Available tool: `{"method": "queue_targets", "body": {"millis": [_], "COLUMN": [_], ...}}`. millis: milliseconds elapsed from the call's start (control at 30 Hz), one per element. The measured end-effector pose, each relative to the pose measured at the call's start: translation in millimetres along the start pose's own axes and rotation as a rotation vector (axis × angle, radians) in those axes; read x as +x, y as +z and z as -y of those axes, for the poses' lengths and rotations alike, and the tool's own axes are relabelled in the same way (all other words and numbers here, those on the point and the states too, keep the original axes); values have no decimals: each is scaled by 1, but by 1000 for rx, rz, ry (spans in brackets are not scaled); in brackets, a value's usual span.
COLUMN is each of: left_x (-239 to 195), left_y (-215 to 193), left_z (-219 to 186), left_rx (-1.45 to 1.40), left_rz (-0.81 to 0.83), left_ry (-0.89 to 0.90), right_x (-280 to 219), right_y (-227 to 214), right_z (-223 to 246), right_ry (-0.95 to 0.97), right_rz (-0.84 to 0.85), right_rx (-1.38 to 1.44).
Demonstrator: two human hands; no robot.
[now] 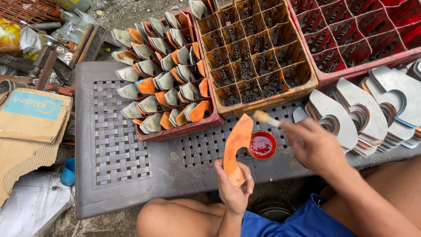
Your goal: The person paints curved metal pieces with a red liquid using a toothbrush. They dip the brush into a small red container, apply the liquid to each piece, and place the painted pieces into a crate. The person repeats this process for multiple pieces.
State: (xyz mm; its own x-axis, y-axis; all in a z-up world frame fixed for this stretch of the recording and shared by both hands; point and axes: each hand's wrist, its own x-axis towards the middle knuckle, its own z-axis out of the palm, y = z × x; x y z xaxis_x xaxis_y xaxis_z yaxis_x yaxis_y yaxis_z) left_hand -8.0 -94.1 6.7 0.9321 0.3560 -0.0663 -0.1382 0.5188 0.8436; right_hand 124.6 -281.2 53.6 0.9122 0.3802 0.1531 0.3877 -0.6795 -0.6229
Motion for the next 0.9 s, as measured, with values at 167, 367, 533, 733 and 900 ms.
{"method": "queue_targets", "body": {"millis": [167,367,533,733,900], "left_x": [6,30,40,42,37], "left_y": [-7,-13,-10,-17,-23], "left_z": [-32,-80,-83,-62,-61], "left_rx": [469,1335,1442,1379,1319], "left_rz": [217,445,511,467,467], "left_ry": [23,396,476,560,562], "right_x": [13,5,13,15,17], "right_y": [-46,-78,-55,-40,-45], "right_z": [-27,-25,-4,-6,-17], "right_ry": [-18,-49,-69,-225,-125], "right_rz": [-181,174,327,532,353], "right_rx": [156,95,-206,111,-7]}}
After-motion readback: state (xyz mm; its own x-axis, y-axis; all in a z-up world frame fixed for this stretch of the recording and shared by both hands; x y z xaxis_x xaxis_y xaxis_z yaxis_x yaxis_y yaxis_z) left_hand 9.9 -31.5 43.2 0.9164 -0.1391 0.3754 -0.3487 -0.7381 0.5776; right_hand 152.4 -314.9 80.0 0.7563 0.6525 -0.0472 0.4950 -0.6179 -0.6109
